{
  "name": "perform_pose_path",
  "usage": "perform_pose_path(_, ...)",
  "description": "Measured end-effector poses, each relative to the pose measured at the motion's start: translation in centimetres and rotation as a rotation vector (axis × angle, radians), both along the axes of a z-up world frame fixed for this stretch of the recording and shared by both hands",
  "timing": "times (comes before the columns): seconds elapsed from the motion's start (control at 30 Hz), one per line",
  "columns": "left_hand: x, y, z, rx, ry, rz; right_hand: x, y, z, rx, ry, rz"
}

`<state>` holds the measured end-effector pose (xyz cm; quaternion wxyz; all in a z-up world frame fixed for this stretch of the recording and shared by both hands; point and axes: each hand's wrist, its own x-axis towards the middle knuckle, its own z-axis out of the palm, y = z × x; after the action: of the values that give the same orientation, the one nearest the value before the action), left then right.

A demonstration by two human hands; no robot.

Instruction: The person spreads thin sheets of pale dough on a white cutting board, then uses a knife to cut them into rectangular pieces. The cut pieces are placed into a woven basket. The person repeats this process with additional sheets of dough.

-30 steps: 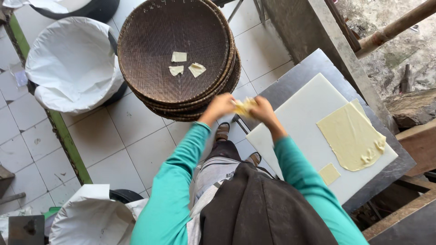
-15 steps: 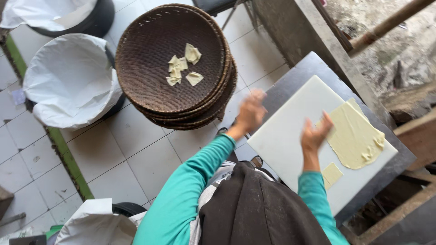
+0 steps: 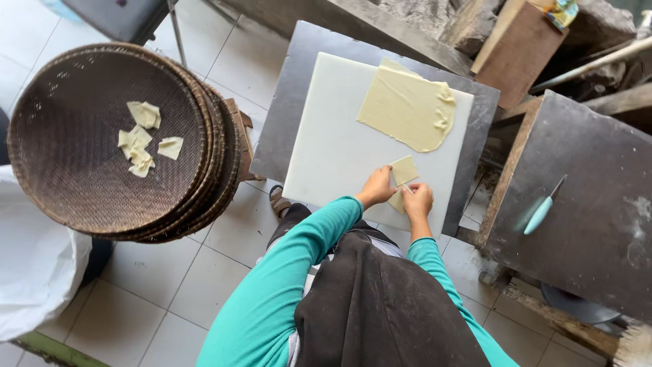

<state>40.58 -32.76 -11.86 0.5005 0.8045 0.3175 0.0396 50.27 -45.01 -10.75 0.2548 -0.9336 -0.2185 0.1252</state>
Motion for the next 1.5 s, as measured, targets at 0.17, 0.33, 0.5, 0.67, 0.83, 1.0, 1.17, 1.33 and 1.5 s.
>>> perform_pose_path(0.17,0.3,0.4,2.8,0.345,-0.083,0.056,2.0,0.1,-0.1,0.230,-0.009,0.104)
perform_pose_path(0.33,3.9,1.1,1.5,0.530,0.173,-0.062,7.0,3.0,2.5,0.329,-0.043,0.014)
perform_pose_path(0.5,2.7,1.0,1.2,0.391,-0.128,-0.097,7.1,8.6,7.5,0.373,-0.065,0.129)
perform_pose_path(0.67,-5.9,9.7,1.0,-0.076,-0.158,0.156,-1.3,21.9,8.8,0.278,0.188,0.509)
perform_pose_path(0.83,-27.9,23.5,1.8,-0.100,-0.113,0.765,-18.3,36.5,11.1,0.406,0.381,0.954)
perform_pose_path(1.0,-49.0,34.0,9.3,0.262,0.146,1.587,-30.3,44.7,17.3,0.532,0.956,1.091)
perform_pose_path(1.17,-45.5,36.8,11.2,0.672,-0.145,1.601,-24.8,44.3,16.6,0.626,0.654,1.064)
perform_pose_path(1.33,-23.9,32.0,5.5,0.582,-0.268,0.985,-8.2,32.0,9.0,0.632,0.175,0.482)
perform_pose_path(1.5,-8.2,26.6,1.3,0.292,-0.039,0.653,4.4,16.3,5.7,0.028,-0.155,-0.508)
